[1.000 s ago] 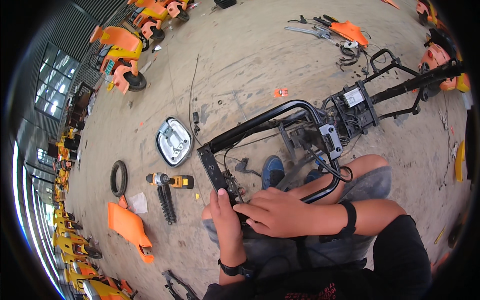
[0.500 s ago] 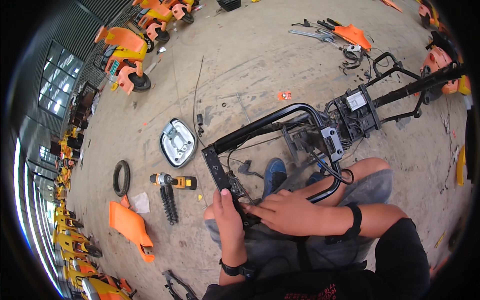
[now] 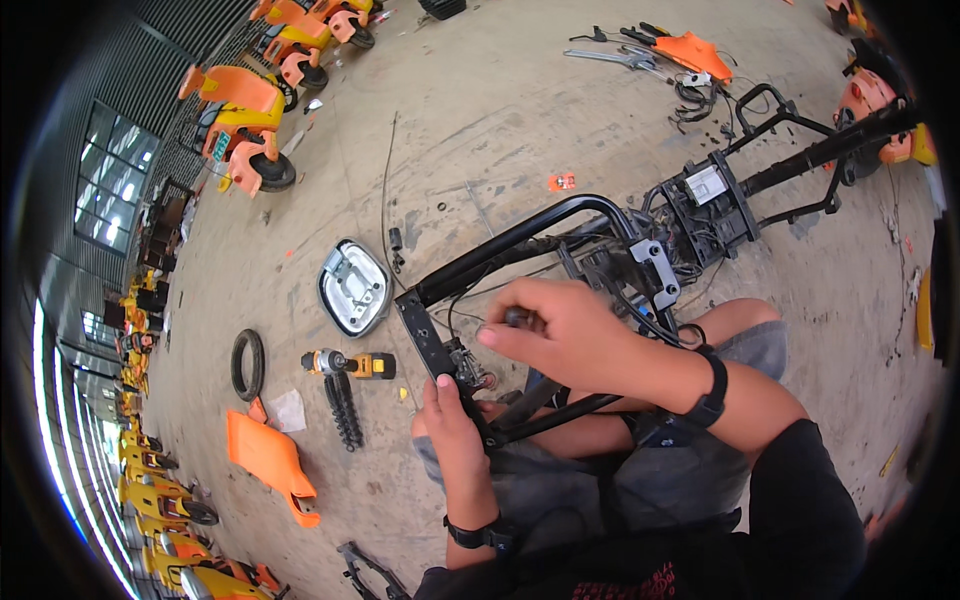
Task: The person sits on the floor and assembles a black metal scooter frame, using a screwdriver to tighten bolts and securing a black cable to the frame. The person handles the frame, cable, and screwdriver while working in a workshop environment.
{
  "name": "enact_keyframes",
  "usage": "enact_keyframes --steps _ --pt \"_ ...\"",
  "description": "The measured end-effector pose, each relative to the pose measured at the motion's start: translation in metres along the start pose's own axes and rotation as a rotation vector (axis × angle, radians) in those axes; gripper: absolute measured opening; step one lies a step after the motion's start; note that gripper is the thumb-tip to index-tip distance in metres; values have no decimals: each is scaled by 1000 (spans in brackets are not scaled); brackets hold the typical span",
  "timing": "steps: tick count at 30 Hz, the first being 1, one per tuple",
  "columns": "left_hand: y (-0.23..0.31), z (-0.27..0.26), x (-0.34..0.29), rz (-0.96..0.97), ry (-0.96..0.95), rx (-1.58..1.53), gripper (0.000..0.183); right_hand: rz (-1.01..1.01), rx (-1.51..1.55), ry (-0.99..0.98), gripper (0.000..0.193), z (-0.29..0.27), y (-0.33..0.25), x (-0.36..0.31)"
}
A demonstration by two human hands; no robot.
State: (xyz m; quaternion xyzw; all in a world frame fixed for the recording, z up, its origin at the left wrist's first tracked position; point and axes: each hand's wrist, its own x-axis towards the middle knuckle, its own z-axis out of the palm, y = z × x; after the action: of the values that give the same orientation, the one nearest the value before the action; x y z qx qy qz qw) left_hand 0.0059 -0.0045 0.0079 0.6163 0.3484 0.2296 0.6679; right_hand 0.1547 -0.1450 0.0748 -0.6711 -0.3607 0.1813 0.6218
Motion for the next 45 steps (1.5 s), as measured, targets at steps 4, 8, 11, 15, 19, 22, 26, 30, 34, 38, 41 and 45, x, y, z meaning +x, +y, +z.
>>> enact_keyframes --steps 4,8,11,15,19,22,26,30,34,38,41,45 --pt "1 5 1 23 12 1 38 -153 -60 -22 28 18 8 25" --pt "-1 -3 1 6 -10 25 42 -156 -11 -63 29 33 5 35" --pt "0 -2 -1 -11 -16 4 40 -208 13 -22 33 39 7 43" --pt "2 2 -2 -29 7 -28 37 -113 40 -65 34 43 1 51" --pt "3 4 -1 -8 18 -32 37 -175 -8 -12 34 50 6 60" --pt "3 6 -1 3 21 -41 36 -105 -1 -22 34 44 3 60" --pt "2 4 -1 -10 13 -30 35 -157 -10 -17 34 46 5 57" --pt "1 3 0 -10 18 -32 34 -190 -5 -31 33 50 8 61" --pt "1 4 -2 -14 33 -24 35 -211 -3 -27 34 52 11 64" --pt "-1 3 -1 -3 53 1 36 -213 0 18 34 57 17 72" --pt "0 3 -1 17 68 0 37 -227 11 20 34 60 20 79" --pt "0 7 -1 24 53 -16 38 -244 -30 -33 32 56 15 79"
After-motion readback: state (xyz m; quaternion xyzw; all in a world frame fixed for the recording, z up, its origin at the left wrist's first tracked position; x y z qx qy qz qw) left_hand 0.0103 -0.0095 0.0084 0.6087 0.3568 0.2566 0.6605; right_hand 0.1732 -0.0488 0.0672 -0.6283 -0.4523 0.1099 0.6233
